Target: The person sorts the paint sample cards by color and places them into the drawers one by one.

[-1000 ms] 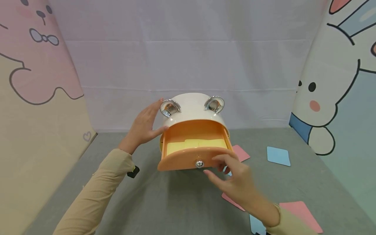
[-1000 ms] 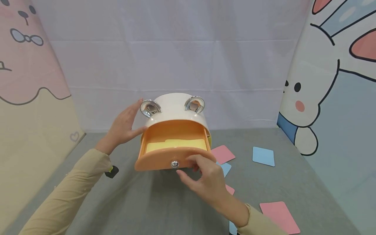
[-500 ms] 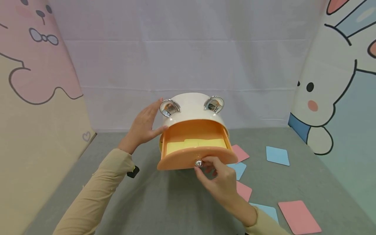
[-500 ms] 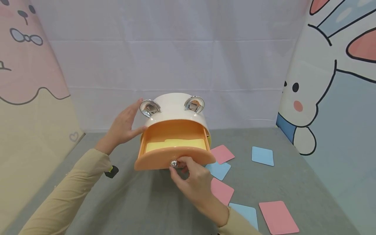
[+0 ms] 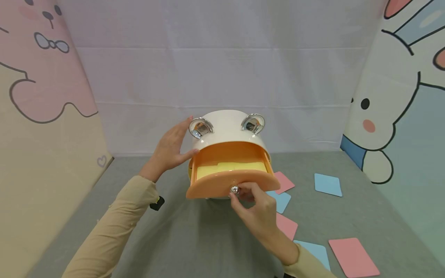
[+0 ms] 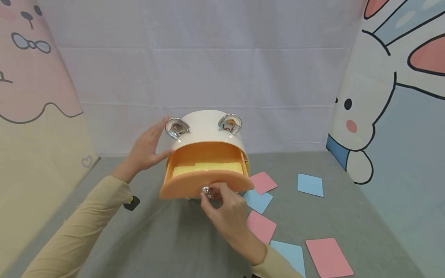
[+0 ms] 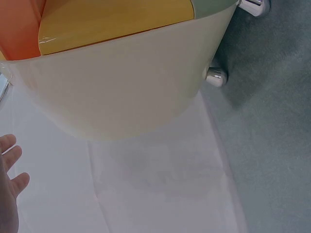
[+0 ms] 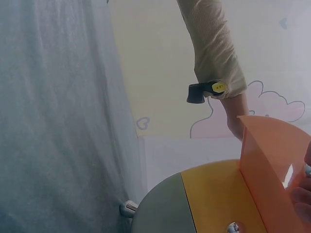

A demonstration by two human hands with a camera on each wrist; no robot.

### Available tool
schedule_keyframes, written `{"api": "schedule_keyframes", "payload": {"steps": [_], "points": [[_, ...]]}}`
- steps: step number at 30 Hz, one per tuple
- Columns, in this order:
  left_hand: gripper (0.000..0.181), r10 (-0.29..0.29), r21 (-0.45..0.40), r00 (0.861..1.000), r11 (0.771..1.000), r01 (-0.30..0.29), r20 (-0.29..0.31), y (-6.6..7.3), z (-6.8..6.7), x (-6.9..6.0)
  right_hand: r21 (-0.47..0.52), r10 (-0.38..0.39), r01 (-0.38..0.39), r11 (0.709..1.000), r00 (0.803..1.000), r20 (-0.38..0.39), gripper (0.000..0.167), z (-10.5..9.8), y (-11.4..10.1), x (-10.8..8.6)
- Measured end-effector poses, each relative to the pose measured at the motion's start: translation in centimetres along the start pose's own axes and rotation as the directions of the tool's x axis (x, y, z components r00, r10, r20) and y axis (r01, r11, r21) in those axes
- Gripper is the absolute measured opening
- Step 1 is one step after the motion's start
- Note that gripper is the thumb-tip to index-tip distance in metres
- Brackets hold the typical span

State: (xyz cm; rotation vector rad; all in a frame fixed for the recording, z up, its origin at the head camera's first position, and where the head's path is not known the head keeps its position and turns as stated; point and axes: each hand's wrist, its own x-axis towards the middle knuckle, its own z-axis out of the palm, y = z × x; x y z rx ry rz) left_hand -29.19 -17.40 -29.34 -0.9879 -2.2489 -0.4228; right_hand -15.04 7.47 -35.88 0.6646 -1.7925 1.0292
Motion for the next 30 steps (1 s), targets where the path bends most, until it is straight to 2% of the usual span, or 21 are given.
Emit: {"api": "schedule_keyframes", "payload": {"steps": [17,27,30], "points": [[0.090,-0.025,0.006,1.000,1.000,0.024,0.018,0.2,-0.2,0.0,-0.037,0.020,-0.020,0.999,1.000,-0.004,0.019,1.6,1.7,1.5],[0.091,-0.039,0.002,0.999,0.999,0.039,0.030,0.1,-0.3,-0.1,-0.089,-0.018,0.017,0.996,1.000,-0.013,0.020,2.7,2.9,2.3],[0.091,-0.041,0.003,0.999,0.999,0.041,0.033,0.0,-0.4,-0.1,-0.088,0.004,-0.004,0.996,1.000,-0.008,0.018,2.9,3.2,2.4]]}}
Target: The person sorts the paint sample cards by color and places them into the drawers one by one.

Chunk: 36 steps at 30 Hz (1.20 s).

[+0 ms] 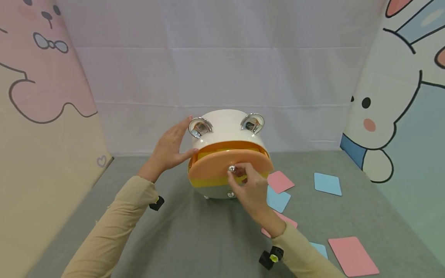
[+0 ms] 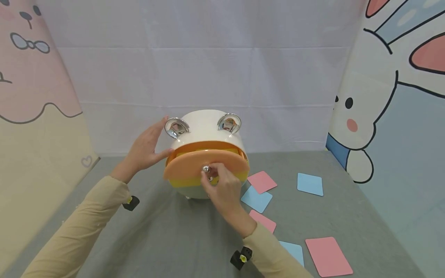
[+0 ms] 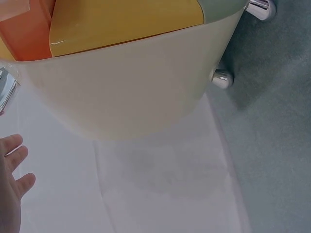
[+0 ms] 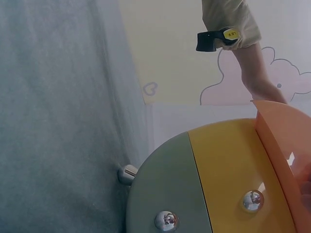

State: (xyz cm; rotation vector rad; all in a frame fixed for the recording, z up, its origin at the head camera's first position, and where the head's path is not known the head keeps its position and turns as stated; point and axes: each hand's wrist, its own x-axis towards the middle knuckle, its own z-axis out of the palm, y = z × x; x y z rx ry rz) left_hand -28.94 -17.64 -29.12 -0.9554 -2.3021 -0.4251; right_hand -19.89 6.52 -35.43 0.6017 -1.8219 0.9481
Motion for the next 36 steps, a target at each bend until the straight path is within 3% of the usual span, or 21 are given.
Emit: {"api": "schedule_keyframes", "payload": {"steps": [14,36], "points": [[0.087,-0.036,-0.017,0.998,0.999,0.037,0.049,0.2,-0.3,-0.1,-0.027,0.005,-0.006,1.000,1.000,-0.030,0.017,1.3,1.2,0.9],[0.086,-0.048,-0.020,0.997,0.999,0.049,0.062,0.2,-0.6,-0.1,-0.048,0.012,-0.014,0.999,0.999,-0.050,0.020,2.4,1.9,1.3]]}}
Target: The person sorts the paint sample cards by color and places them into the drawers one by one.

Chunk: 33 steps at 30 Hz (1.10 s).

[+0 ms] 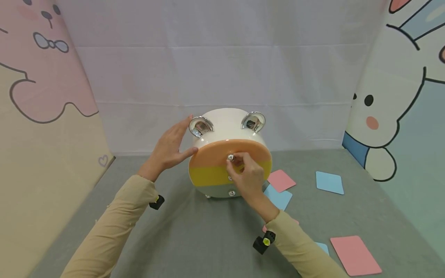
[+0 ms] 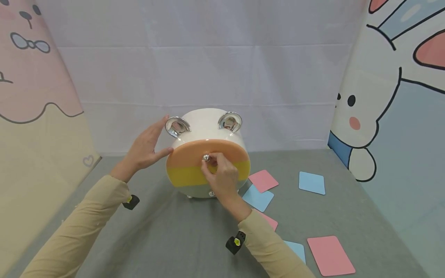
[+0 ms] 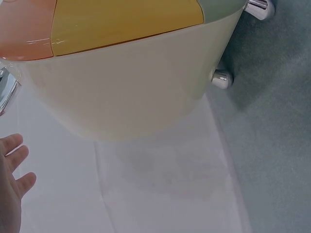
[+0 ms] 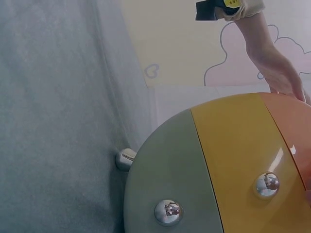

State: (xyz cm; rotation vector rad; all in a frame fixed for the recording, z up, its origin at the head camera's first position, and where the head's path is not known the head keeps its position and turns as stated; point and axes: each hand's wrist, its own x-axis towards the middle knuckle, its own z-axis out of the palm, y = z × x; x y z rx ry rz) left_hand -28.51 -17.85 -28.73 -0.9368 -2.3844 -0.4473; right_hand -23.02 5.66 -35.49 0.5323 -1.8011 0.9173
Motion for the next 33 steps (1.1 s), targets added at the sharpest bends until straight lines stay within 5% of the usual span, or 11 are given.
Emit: {"api": "schedule_keyframes", "payload": {"steps": [13,23,33], "points": [[0.091,0.019,-0.014,1.000,1.000,-0.019,-0.018,0.1,0.3,-0.1,-0.009,0.103,-0.103,0.995,0.993,0.064,0.020,-1.1,-0.8,-0.1],[0.093,0.010,-0.019,0.999,1.000,-0.011,-0.043,0.1,0.2,-0.4,-0.135,0.140,-0.117,0.984,0.973,0.182,0.019,-2.1,0.3,-3.5],[0.093,0.034,-0.001,0.998,0.999,-0.034,-0.058,0.2,0.4,-0.3,-0.119,0.153,-0.129,0.984,0.963,0.220,0.018,-1.0,0.6,-5.0]]}}
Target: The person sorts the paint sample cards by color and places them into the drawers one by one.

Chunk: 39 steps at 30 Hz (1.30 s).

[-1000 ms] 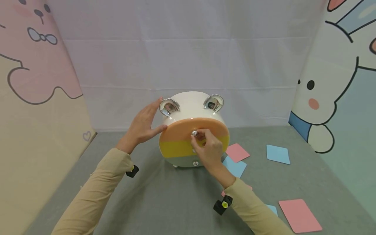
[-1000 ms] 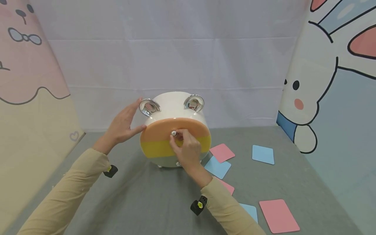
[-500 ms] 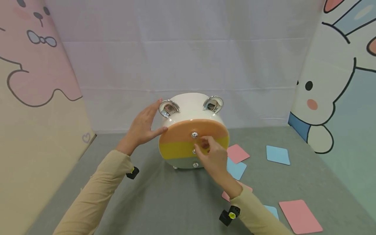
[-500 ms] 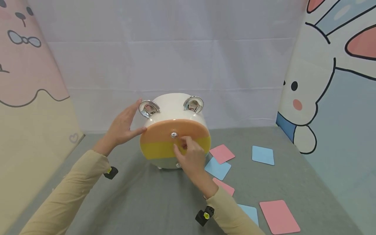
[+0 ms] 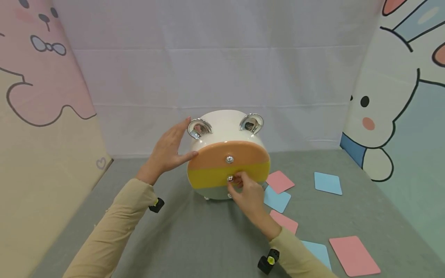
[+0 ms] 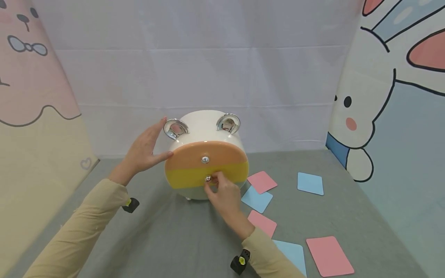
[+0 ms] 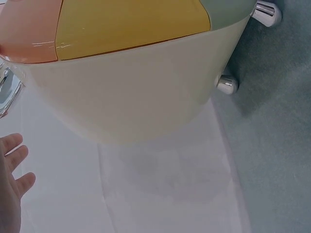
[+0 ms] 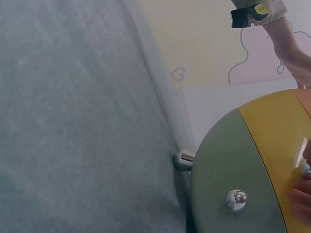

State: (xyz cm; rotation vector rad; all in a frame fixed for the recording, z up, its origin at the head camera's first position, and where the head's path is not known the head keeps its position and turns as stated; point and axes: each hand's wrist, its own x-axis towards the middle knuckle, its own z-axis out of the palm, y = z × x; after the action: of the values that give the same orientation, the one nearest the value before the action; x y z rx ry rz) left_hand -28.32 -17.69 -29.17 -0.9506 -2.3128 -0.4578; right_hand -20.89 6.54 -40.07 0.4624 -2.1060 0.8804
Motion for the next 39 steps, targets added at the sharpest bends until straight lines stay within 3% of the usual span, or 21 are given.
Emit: {"api": "schedule_keyframes", "payload": {"steps": [8,18,39], "points": [[0.095,-0.010,-0.006,1.000,1.000,0.010,0.013,0.0,0.1,-0.1,0.054,0.042,-0.039,0.998,0.998,-0.048,0.016,0.8,-0.2,0.0],[0.093,-0.013,-0.005,1.000,1.000,0.013,0.014,0.1,0.1,-0.1,0.148,0.100,-0.091,0.985,0.994,-0.054,0.015,0.8,-0.1,-0.1],[0.094,-0.030,-0.006,0.999,1.000,0.030,0.033,0.2,0.0,-0.1,0.204,0.117,-0.117,0.972,0.993,0.012,0.017,-2.6,-2.2,-2.7]]}}
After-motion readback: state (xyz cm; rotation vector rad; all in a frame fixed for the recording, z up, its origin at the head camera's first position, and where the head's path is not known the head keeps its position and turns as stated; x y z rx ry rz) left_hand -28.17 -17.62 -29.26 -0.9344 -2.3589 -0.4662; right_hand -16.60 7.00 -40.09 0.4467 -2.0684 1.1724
